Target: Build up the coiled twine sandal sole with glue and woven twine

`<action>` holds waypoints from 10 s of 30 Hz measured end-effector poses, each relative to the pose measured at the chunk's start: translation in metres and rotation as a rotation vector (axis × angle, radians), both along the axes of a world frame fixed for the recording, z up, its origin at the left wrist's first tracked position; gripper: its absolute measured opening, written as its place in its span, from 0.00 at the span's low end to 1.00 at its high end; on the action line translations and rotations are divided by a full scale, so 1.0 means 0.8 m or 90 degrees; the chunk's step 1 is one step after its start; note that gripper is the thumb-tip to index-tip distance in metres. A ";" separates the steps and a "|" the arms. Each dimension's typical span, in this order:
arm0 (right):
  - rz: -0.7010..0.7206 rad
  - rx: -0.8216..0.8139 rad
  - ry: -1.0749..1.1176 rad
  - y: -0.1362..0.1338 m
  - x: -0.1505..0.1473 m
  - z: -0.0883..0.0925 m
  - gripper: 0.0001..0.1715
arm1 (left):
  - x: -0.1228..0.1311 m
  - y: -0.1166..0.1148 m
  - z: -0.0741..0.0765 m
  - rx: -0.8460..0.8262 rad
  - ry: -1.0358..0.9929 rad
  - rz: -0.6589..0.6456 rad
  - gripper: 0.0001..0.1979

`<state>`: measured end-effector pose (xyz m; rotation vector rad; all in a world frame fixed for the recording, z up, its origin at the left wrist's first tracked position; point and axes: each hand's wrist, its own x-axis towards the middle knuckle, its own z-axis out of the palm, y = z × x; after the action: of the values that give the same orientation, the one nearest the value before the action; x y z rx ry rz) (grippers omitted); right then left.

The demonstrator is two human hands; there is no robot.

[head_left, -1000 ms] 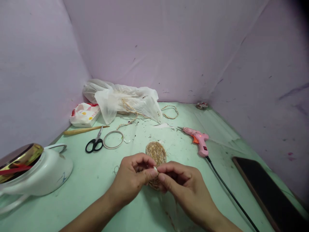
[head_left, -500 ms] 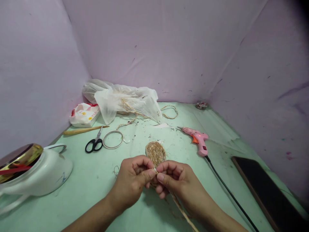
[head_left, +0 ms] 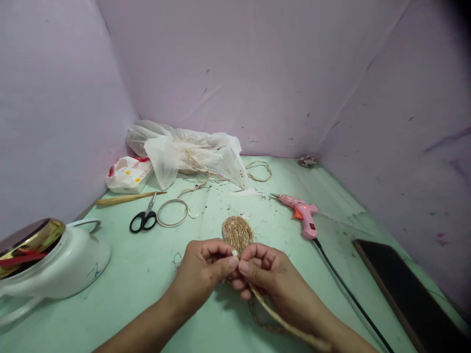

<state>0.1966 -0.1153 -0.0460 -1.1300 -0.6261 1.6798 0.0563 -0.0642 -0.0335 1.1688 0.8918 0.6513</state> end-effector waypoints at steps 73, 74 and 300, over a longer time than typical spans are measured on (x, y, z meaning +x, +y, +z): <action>-0.010 0.130 -0.492 -0.005 -0.005 -0.005 0.12 | 0.002 -0.017 -0.008 0.300 0.348 -0.030 0.10; -0.008 0.130 -0.489 -0.005 -0.005 -0.005 0.12 | 0.002 -0.017 -0.008 0.290 0.347 -0.026 0.10; -0.003 0.024 -0.388 0.002 0.000 0.012 0.04 | 0.006 -0.013 0.001 0.166 0.337 -0.068 0.08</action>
<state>0.1967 -0.1139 -0.0362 -1.6262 -1.0223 1.2999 0.0609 -0.0750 -0.0326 1.6542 1.1996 0.3783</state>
